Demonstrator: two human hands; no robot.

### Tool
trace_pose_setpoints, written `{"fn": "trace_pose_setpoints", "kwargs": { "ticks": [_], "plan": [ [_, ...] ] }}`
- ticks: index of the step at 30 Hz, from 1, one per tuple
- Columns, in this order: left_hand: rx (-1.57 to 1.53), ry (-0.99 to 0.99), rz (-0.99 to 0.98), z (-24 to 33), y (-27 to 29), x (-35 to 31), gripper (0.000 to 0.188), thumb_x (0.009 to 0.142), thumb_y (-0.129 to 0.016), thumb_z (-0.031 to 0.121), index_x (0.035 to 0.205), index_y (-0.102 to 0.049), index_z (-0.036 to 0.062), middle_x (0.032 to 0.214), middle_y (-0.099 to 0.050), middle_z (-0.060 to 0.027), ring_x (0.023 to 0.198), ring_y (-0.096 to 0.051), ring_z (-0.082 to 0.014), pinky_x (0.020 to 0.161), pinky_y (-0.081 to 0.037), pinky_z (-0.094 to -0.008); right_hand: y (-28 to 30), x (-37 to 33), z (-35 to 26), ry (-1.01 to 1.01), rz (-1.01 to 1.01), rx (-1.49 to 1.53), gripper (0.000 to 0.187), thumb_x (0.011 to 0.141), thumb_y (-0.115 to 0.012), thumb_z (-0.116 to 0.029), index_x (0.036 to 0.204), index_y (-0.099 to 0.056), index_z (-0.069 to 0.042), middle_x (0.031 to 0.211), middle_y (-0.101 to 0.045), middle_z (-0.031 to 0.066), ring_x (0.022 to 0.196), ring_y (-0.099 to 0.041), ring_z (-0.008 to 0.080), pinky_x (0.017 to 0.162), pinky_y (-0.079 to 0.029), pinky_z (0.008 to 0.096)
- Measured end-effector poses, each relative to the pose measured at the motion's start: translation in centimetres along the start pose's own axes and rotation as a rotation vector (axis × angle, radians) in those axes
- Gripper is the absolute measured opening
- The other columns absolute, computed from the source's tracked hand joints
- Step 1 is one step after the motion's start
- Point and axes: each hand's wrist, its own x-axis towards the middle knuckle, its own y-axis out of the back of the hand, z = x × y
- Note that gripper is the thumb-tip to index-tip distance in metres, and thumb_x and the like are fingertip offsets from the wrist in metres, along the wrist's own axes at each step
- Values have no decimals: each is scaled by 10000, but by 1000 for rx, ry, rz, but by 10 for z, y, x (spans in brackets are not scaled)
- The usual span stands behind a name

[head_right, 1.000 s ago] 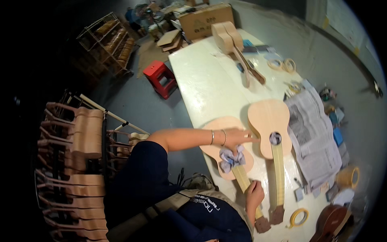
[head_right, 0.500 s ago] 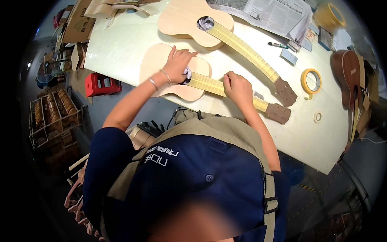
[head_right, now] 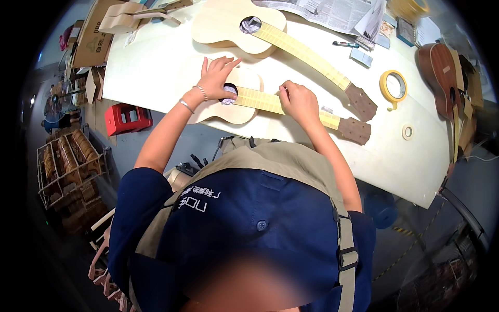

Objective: The person wipes the body of a guitar with a cloth, then applies masking tape to the fretboard. They place the guitar on a rack and repeat the process with another guitar, using a utility knife to cut the tape.

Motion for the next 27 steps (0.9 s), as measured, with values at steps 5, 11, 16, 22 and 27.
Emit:
{"fn": "trace_pose_setpoints", "kwargs": {
  "ticks": [5,11,16,22,27],
  "plan": [
    [-321,-188,333,-18,33,34,334,826,-631,247,1128,-625,104,1129,-617,-86,1090,-518,-249,967,-383,-336,13,-37,-4,176,253,340,91,797,-639,-99,839,-641,-18,764,-632,110,638,-582,209,577,-463,298],
    [-15,-515,380,87,-28,158,456,869,-553,403,1227,-544,120,1171,-606,-47,1134,-524,-243,1100,-94,-553,-2,-75,-20,-821,-590,1547,460,929,-548,-232,1282,-398,21,1157,-530,157,1071,-562,223,971,-464,300],
    [51,-456,-299,99,39,193,613,621,-806,386,1126,-601,104,935,-661,-60,916,-622,-250,1056,-203,-559,-31,-55,-6,-802,98,2002,341,937,-520,-156,1235,-466,2,1138,-564,160,1050,-561,210,920,-488,304],
    [-369,-347,98,86,210,133,336,780,-713,117,1073,-573,33,986,-613,-71,900,-559,-158,797,-458,-282,56,-60,13,-281,669,1129,298,854,-562,-115,1122,-525,11,1142,-581,160,996,-576,230,856,-483,374],
    [-1087,-646,470,20,236,72,335,880,-564,53,1184,-435,0,972,-597,-109,880,-607,-210,848,-494,-339,138,-36,-89,336,910,1370,307,859,-481,-82,1151,-405,-27,872,-518,83,780,-524,187,784,-444,378]
  ]
}}
